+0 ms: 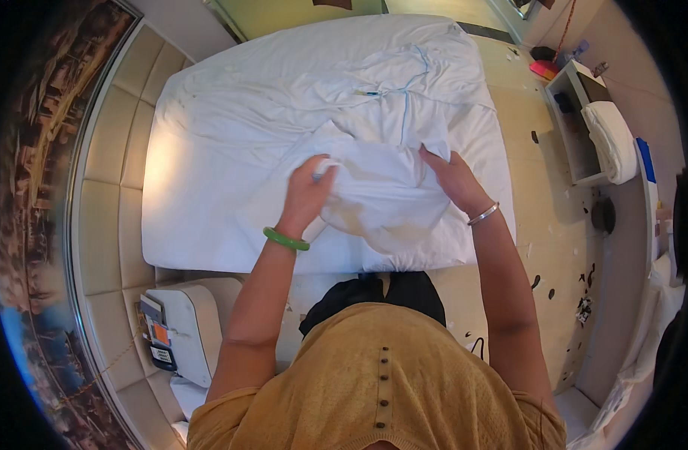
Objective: The person folds a white sheet on a bed. They smooth the fabric, fold it in half multiple times, and adjust the edges to create a neat rectangular bundle.
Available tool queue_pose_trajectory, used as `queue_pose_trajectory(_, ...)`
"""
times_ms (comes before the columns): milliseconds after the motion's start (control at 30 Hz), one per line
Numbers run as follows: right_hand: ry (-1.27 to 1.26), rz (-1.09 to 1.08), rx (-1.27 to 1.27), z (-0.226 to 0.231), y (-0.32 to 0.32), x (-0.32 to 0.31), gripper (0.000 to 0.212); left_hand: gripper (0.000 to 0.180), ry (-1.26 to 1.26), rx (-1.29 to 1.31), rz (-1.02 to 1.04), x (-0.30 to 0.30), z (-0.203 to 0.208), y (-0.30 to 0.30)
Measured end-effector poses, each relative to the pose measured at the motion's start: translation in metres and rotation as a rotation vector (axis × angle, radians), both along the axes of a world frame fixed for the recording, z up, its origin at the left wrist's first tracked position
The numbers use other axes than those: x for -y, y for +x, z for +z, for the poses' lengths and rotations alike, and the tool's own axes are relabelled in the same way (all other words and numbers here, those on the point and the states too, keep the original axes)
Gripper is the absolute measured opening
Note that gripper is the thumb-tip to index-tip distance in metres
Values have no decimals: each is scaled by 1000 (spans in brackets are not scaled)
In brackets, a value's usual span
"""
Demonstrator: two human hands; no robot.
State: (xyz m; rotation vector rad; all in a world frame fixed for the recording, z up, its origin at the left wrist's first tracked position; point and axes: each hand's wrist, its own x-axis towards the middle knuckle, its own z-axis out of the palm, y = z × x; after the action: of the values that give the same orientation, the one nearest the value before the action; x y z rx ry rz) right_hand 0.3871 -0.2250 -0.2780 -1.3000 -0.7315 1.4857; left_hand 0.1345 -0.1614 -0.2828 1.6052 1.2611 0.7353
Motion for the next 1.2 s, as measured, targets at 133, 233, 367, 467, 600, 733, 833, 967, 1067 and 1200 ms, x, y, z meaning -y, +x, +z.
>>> queue_pose_trajectory(133,-34,316,458,-20,21,24,57,25,-18,247,96,-2,-42,-18)
queue_pose_trajectory(233,-222,1067,985,-73,37,41,62,35,-131,185,-44,27,-87,-20)
queue_pose_trajectory(367,-345,1265,1035,-126,52,93,51,53,-431,-731,-1174,53,-87,-27)
queue_pose_trajectory(467,-243,860,1212,-139,80,73,37,34,-292,-561,-604,17,-103,-22)
queue_pose_trajectory(600,318,-345,1401,-45,89,-12,27,35,738,-388,-52,-63,1,29)
queue_pose_trajectory(733,980,-842,1199,71,86,-40,20,31,1078,142,415,-60,134,57)
queue_pose_trajectory(833,1194,-963,771,98,92,-40,15,23,1561,16,375,-58,173,54)
queue_pose_trajectory(967,860,-347,427,121,130,-5,34,24,1401,-216,263,-39,163,13)
queue_pose_trajectory(1067,946,-314,1232,130,103,30,32,24,1019,39,235,-18,142,-14)
queue_pose_trajectory(1200,740,241,1147,110,93,83,19,9,678,230,-49,22,122,-60)
